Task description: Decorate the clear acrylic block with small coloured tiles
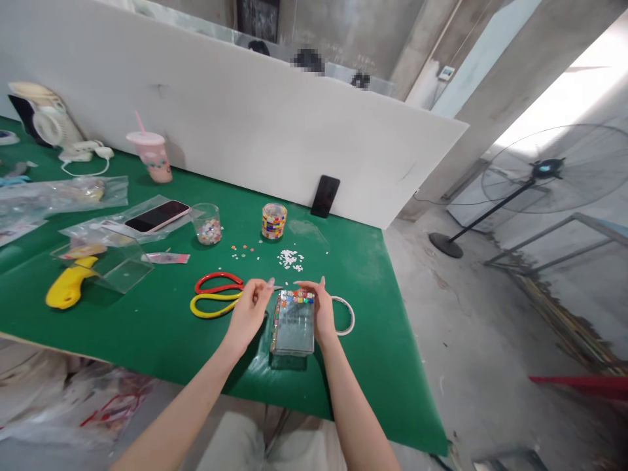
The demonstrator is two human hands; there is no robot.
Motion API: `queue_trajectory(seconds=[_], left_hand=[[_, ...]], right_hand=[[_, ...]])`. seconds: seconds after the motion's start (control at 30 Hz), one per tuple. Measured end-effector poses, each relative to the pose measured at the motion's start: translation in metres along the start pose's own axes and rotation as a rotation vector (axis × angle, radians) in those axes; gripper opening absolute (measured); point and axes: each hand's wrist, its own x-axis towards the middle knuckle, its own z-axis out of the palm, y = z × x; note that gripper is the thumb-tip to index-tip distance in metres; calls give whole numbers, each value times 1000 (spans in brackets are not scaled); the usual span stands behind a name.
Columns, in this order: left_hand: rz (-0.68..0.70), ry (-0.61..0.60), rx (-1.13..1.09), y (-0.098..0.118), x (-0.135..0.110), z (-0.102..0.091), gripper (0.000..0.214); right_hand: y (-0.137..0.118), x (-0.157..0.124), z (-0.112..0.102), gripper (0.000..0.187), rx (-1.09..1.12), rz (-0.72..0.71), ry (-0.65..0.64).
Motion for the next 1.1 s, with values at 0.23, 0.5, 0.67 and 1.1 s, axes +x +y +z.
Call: queue_trajectory(seconds=[0.23,0.5,0.67,1.1], left_hand=[[-35,-240,-162,-6,-8,14,64],[78,-284,-258,6,-34,29,65],[101,-264,-301,6,-38,32,61],[61,-229,-425,7,-43,37,58]], right_hand=[[14,-1,-1,59,18,0,-8],[24,-13,-13,30,118,-180,10],[24,-16,-16,29,162,-255,-20],[28,-16,-15,29,195,-324,-37]])
